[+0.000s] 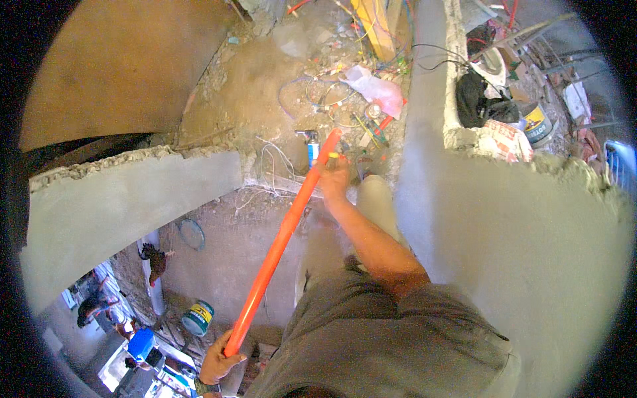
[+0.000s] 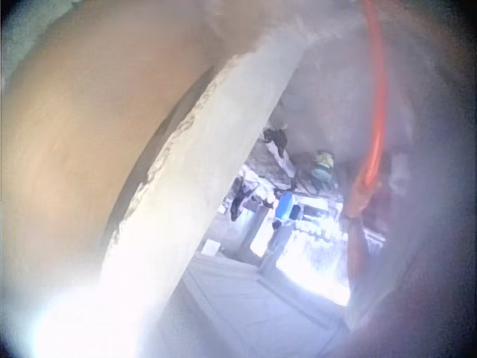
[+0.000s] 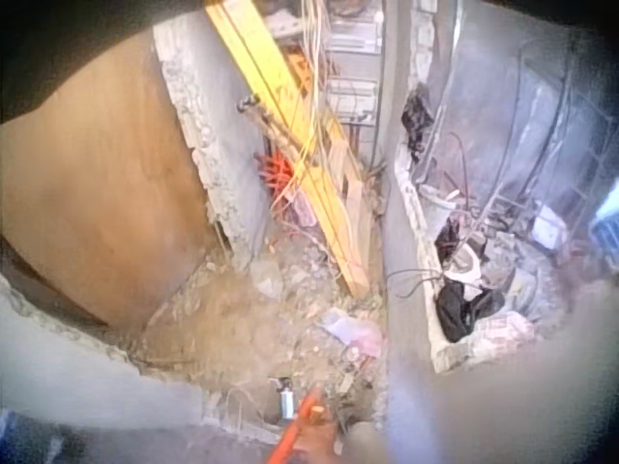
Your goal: The person uses a blowtorch to heat a red plastic pipe, then bends it into a curved shape. They measure the pipe with a tape measure and adjust its position on the floor.
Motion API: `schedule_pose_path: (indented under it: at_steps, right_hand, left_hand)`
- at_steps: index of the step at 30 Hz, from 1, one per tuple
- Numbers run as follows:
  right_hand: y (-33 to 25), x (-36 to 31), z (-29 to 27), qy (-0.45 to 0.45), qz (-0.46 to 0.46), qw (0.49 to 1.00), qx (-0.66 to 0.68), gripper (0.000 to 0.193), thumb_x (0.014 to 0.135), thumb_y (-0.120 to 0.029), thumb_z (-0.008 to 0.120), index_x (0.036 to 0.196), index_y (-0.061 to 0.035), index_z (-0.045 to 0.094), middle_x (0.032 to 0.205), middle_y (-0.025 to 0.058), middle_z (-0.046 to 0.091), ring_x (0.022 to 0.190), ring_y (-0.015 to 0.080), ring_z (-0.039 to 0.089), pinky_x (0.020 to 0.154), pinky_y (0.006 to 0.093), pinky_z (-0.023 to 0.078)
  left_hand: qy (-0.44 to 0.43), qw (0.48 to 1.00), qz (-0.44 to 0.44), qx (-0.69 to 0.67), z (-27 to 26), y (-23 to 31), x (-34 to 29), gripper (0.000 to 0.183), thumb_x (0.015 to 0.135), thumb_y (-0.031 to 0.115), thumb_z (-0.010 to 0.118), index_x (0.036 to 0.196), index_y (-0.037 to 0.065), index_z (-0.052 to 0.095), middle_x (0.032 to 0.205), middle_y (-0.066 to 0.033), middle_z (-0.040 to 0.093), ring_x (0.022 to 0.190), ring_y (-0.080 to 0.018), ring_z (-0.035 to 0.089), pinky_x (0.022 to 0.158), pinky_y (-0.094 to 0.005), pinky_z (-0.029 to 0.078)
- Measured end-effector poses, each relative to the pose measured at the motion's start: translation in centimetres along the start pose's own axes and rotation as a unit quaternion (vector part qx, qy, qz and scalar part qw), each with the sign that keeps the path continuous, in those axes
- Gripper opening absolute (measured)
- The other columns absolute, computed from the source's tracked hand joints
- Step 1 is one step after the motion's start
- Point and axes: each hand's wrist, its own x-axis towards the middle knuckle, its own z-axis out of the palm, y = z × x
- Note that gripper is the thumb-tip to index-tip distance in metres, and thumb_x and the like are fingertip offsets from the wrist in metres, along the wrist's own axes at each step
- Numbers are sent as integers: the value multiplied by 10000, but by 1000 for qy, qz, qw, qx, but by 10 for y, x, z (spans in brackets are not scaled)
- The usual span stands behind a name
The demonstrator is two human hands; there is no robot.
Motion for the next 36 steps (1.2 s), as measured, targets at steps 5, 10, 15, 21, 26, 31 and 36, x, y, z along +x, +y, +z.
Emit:
schedule_pose_path:
  at_steps: [5, 10, 15, 21, 26, 31, 36]
  right_hand:
    - [-82, -27, -33, -1, 166, 964, 206, 406, 868, -164, 829, 1156, -26, 578, 966, 103, 686, 845, 223, 700, 731, 393, 605]
    - [-172, -82, -36, -162, 124, 949, 240, 448, 870, -120, 813, 1200, -25, 526, 1014, 118, 675, 865, 242, 706, 743, 404, 611]
    - [-231, -139, -22, -192, 70, 941, 270, 415, 852, -69, 812, 1174, -96, 553, 982, 32, 668, 874, 165, 685, 711, 323, 572]
    - [-266, -173, -7, -304, 3, 909, 284, 416, 887, -92, 786, 1228, -45, 553, 1059, 60, 671, 893, 159, 686, 767, 330, 587]
    - [-307, -158, -46, -343, -106, 860, 362, 505, 954, -255, 740, 1347, -10, 539, 1125, 115, 672, 962, 233, 690, 848, 398, 592]
    - [-344, -177, -56, -401, -182, 817, 373, 531, 976, -154, 678, 1456, -13, 499, 1180, 197, 664, 1004, 288, 698, 867, 434, 585]
    - [-357, -174, -65, -454, -319, 763, 333, 391, 936, -123, 732, 1283, -14, 587, 1172, 230, 669, 1009, 348, 706, 861, 506, 592]
  left_hand:
    - [39, 991, 37, 126, -9, -45, 3, 611, 791, 151, 876, 1331, 36, 616, 1080, -58, 700, 970, -178, 655, 883, -343, 525]
    - [77, 986, 29, 147, -16, -99, 5, 461, 795, 177, 863, 1168, 29, 636, 948, -66, 669, 883, -187, 636, 823, -339, 521]
    - [36, 994, 58, 80, -15, -69, 38, 475, 847, 356, 845, 1142, 42, 644, 907, 2, 620, 817, -146, 605, 751, -338, 507]
    - [53, 990, 116, 65, 18, 15, 73, 456, 852, 370, 843, 1118, 42, 673, 857, 15, 621, 772, -157, 600, 722, -345, 496]
    - [151, 960, 172, 164, 29, -1, 91, 417, 834, 376, 863, 1033, 47, 701, 834, 5, 645, 795, -147, 600, 757, -344, 511]
    - [133, 975, 132, 121, 30, -22, 90, 431, 815, 366, 879, 1046, 42, 715, 900, -39, 697, 834, -140, 619, 789, -334, 517]
    - [141, 971, 150, 123, 26, -35, 91, 402, 815, 333, 882, 1056, 50, 729, 911, -31, 708, 839, -129, 620, 801, -328, 518]
